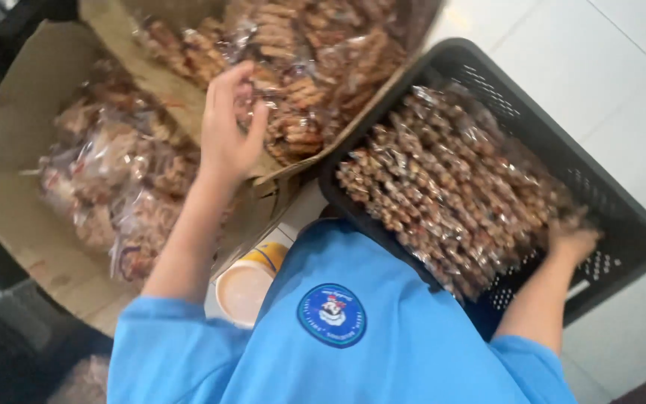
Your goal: The person transfers small plastic bags of snacks from a cardboard box into a black plastic basket. They pick up the bags by hand and place them into the basket, occasionally arranging them to fit.
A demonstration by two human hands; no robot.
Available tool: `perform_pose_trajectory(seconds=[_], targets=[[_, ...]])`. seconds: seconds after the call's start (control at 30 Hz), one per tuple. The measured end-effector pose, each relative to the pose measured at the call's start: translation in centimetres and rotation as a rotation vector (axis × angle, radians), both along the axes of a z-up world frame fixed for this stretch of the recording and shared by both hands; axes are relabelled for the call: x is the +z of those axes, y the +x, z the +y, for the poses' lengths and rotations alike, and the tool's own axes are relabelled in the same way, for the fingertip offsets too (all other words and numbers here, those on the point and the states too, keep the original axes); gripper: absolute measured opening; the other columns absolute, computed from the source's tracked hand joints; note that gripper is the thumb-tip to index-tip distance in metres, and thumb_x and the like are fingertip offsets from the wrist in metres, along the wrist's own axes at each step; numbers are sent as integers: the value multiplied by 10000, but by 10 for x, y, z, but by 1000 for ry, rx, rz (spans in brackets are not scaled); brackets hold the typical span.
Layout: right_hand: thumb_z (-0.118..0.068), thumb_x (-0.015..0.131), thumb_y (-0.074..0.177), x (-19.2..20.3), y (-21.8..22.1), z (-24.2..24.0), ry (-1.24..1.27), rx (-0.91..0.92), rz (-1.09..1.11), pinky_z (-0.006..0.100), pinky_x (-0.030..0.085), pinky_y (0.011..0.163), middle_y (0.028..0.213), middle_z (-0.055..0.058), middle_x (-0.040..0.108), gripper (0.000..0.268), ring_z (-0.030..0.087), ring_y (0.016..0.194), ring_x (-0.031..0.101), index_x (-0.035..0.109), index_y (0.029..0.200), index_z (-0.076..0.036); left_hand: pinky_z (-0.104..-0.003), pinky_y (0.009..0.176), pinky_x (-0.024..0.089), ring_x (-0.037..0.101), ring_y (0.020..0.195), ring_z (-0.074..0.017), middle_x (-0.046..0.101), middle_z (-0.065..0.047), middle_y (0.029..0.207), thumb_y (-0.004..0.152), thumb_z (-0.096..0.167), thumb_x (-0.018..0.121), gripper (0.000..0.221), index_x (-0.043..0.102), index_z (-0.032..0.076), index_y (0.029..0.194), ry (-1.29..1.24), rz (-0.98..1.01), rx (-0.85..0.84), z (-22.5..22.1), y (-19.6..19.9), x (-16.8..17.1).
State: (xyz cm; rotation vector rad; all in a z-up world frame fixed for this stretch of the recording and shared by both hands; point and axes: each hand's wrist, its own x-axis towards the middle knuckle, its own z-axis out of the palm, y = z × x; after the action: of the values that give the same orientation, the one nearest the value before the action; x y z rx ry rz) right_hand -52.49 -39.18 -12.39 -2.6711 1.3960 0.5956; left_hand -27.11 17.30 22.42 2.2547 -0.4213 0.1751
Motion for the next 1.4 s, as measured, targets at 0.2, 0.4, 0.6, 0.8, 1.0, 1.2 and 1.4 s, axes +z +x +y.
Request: perform_pose_trajectory(seconds=[0.2, 0.4, 0.6, 0.8, 1.0, 1.2, 1.4], targets=[[-441, 791, 748, 18, -23, -7, 314, -354, -425, 347, 351, 978, 1264, 281, 478, 840, 353, 1173, 484, 324, 1216, 77, -369, 780, 463, 540, 968, -234, 558, -126, 1081, 941, 131, 438, 320, 532, 77, 1242, 295, 358, -108, 26, 89, -44], [-410, 604, 1016, 8, -19, 6, 300, -531, -326, 375, 249, 1104, 1447, 288, 266, 785, 390, 1333, 321, 96, 1404, 46, -483, 864, 475, 489, 1140, -338, 485, -147, 1276, 923, 398, 494, 510, 432, 98, 1330, 1108, 849, -317, 33, 161, -195], [-342, 587, 975, -20, -23, -18, 147, -442, -304, 404, 322, 1038, 1306, 355, 366, 619, 449, 1214, 410, 224, 1241, 83, -506, 1022, 345, 359, 1285, -364, 331, -214, 1431, 780, 468, 661, 819, 312, 111, 1429, 1451, 472, -545, 3, 162, -229], [-406, 589, 914, 115, 14, 57, 220, -506, 36, 539, 268, 1094, 1442, 261, 52, 840, 521, 1329, 278, 80, 1498, -81, -519, 1133, 155, 97, 1407, -399, -139, -190, 1539, 684, 741, 602, 1299, -280, 126, 1414, 1263, 994, -650, -27, 142, -200], [-78, 584, 977, 163, -29, 154, 178, 152, -625, 472, 457, 845, 1087, 339, 588, 400, 432, 986, 573, 529, 1257, 201, -460, 987, 337, 303, 1277, -415, 82, -290, 1488, 598, 660, 762, 1250, 11, 227, 1498, 1370, 393, -743, 6, 107, -242], [-130, 486, 1052, 173, -85, 213, 564, -356, -780, 286, 462, 846, 1226, 204, 545, 330, 252, 1008, 580, 483, 1342, 28, -538, 795, 351, 442, 946, -362, 471, -232, 1041, 495, 643, 767, 1045, 357, 323, 1402, 930, -59, -984, 28, 127, -261], [-114, 456, 1128, 221, -103, 237, 426, -458, -896, 325, 494, 870, 1160, 219, 566, 256, 259, 986, 585, 504, 1317, 52, -519, 633, 504, 507, 998, -504, 315, -322, 1291, 556, 306, 779, 737, 481, 165, 1215, 684, 247, -1155, 19, 133, -254]])
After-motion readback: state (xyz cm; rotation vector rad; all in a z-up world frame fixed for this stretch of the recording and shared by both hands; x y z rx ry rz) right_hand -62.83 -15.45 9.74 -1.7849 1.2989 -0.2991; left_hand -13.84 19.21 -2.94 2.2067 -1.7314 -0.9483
